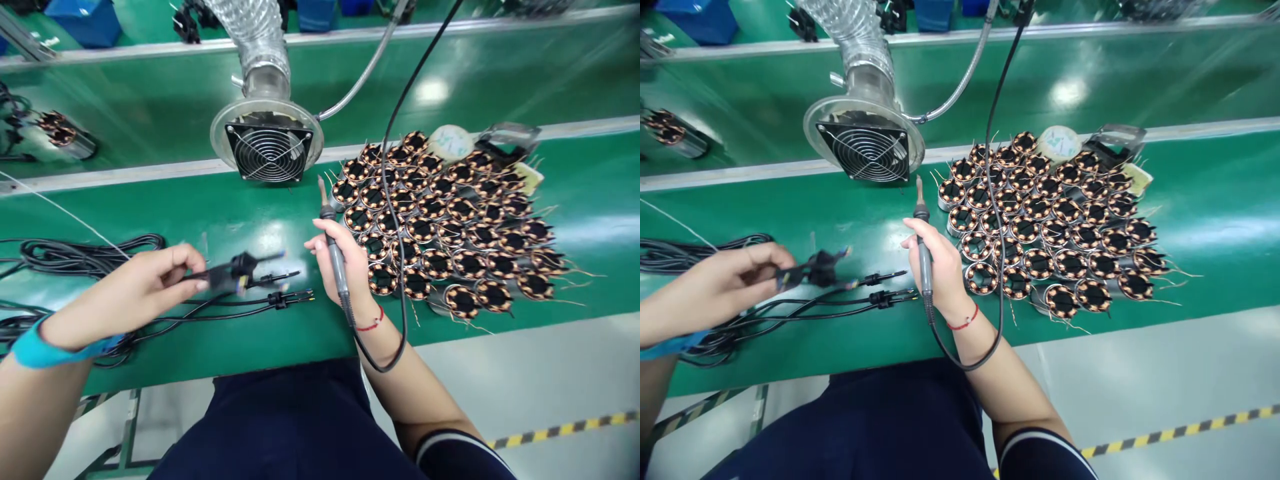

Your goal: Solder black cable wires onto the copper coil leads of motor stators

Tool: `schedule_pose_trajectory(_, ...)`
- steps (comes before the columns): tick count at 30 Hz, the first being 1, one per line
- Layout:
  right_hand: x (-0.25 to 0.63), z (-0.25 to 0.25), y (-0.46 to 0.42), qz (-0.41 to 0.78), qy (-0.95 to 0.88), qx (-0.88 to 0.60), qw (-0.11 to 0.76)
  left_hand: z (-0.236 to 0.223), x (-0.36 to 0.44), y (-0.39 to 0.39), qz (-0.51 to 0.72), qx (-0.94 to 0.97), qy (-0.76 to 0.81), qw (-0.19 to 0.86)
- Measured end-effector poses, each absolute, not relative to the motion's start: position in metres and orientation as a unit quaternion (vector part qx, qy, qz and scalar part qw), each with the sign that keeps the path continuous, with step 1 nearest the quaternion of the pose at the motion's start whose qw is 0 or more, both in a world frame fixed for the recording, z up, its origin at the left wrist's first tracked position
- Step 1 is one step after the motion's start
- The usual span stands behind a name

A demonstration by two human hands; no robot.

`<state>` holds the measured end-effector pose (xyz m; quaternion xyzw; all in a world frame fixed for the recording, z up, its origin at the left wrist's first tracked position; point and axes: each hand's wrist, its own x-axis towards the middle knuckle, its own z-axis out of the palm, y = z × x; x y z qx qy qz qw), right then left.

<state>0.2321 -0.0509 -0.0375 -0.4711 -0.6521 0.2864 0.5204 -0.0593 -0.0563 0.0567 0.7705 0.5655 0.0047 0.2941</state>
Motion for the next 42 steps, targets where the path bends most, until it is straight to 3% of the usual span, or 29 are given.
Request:
schedule_pose_trajectory(9, 0.235, -0.036, -0.049, 0.250, -0.610, -0.488, 0.572, 0.037, -0.032, -0.012, 0.022, 0.699, 0.607, 0.378)
schedule_pose_trajectory(18, 0.238, -0.029, -0.054, 0.219, -0.627, -0.477, 0.576, 0.061, -0.039, -0.005, 0.123, 0.632, 0.657, 0.392)
schedule_pose_trajectory(24, 0.241, -0.025, -0.056, 0.228, -0.610, -0.482, 0.586, 0.078, -0.045, -0.019, 0.104, 0.654, 0.631, 0.404)
schedule_pose_trajectory(29, 0.242, -0.023, -0.056, 0.231, -0.603, -0.483, 0.591, 0.066, -0.031, -0.064, -0.036, 0.770, 0.474, 0.424)
schedule_pose_trajectory(35, 0.240, -0.026, -0.056, 0.236, -0.618, -0.473, 0.582, 0.013, -0.004, -0.111, -0.125, 0.836, 0.462, 0.268)
schedule_pose_trajectory(39, 0.239, -0.029, -0.055, 0.246, -0.611, -0.492, 0.569, 0.024, -0.046, -0.102, -0.031, 0.812, 0.524, 0.253)
schedule_pose_trajectory(42, 0.238, -0.031, -0.054, 0.246, -0.600, -0.501, 0.573, 0.045, -0.112, -0.088, -0.055, 0.764, 0.629, 0.136)
